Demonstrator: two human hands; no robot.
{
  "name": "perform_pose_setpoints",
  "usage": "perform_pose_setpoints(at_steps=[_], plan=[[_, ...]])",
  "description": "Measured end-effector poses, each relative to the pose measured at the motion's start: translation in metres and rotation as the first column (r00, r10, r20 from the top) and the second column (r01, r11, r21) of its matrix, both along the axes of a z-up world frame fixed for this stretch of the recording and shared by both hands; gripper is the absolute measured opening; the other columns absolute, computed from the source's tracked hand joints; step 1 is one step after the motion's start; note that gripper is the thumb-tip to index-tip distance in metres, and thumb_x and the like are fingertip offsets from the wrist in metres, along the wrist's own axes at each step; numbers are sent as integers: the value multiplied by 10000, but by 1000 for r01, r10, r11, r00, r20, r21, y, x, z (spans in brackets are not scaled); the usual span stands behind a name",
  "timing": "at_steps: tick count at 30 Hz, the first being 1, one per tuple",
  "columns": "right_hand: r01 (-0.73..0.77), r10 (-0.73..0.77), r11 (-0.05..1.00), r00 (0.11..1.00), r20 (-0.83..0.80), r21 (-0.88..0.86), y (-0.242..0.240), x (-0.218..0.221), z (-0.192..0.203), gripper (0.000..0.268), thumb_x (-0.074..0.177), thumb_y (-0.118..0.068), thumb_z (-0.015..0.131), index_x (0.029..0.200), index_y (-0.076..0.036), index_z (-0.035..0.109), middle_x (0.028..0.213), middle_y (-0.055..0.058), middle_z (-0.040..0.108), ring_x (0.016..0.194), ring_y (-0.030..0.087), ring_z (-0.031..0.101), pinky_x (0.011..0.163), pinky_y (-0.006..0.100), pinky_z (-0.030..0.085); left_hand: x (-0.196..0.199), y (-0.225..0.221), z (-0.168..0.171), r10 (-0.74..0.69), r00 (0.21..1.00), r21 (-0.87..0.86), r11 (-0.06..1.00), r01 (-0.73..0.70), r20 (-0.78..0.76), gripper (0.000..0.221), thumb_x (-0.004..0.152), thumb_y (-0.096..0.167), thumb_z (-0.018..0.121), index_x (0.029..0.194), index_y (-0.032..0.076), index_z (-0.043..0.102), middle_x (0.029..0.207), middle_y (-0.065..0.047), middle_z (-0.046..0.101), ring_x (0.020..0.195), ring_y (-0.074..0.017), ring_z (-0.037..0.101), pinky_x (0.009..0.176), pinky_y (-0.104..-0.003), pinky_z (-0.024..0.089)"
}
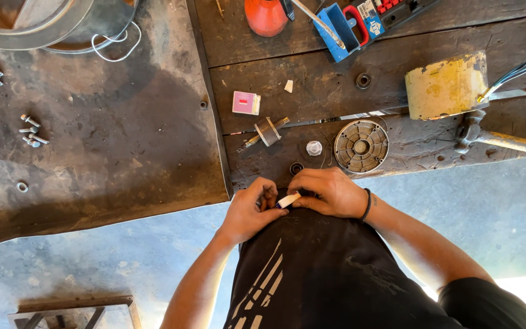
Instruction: Repairing an electric motor by inspecting the rotor and installing a new bearing on the shaft.
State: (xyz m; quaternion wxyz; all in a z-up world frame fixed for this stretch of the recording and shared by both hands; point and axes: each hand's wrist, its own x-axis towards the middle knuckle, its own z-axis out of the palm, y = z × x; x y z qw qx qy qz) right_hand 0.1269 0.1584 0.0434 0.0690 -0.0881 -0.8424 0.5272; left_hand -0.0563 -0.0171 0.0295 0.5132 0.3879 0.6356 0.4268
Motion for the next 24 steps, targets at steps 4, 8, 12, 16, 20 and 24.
perform_pose_setpoints(at_steps=[4, 8, 12, 16, 20, 24], plan=[[-10, 10, 1000, 1000, 10, -27, 2, 0, 1, 203, 914, -252, 764, 1058, -118, 710, 980, 75, 730, 878, 351, 746, 716, 449, 597, 1, -2, 0, -22, 1000, -31, 999, 23, 12, 371, 786, 128, 850, 1072, 116, 614, 684, -38, 666, 578, -173, 599, 543, -312, 490], [-7, 7, 999, 1000, 12, -48, -1, 2, -2, 212, 912, -247, 771, 1068, -117, 710, 989, 76, 730, 889, 348, 747, 723, 444, 599, -3, 3, 14, -76, 991, -39, 997, 72, -108, 340, 786, 127, 844, 1064, 130, 648, 702, -74, 659, 622, -258, 636, 581, -381, 513], [29, -29, 999, 1000, -2, -41, -1, -1, 1, 216, 908, -216, 779, 1066, -92, 702, 999, 82, 730, 897, 342, 750, 738, 436, 601, -7, 4, 17, -10, 972, 58, 998, 24, -234, 284, 758, 229, 884, 953, 180, 683, 833, -31, 689, 706, -243, 690, 615, -351, 541], [37, -37, 998, 999, 5, -44, 0, -1, -2, 214, 903, -214, 782, 1065, -96, 706, 1005, 82, 730, 902, 346, 748, 740, 441, 599, -2, 0, 4, -10, 960, 38, 999, 22, -281, 264, 778, 276, 872, 924, 183, 673, 842, -14, 668, 726, -227, 702, 619, -354, 543], [39, -39, 997, 999, 8, -67, 1, -1, -4, 208, 906, -212, 778, 1065, -98, 708, 1007, 82, 732, 908, 346, 750, 748, 442, 600, -2, 2, 6, -94, 938, -1, 995, 99, -333, 264, 810, 293, 842, 948, 172, 652, 865, -29, 659, 779, -299, 706, 640, -413, 537], [71, -74, 994, 997, -28, -86, 0, -2, -2, 192, 914, -193, 765, 1049, -68, 711, 980, 122, 732, 884, 383, 746, 741, 467, 599, 0, 3, 9, -134, 923, -30, 991, 132, -361, 227, 858, 313, 784, 931, 182, 614, 843, -13, 646, 737, -291, 708, 641, -417, 534]])
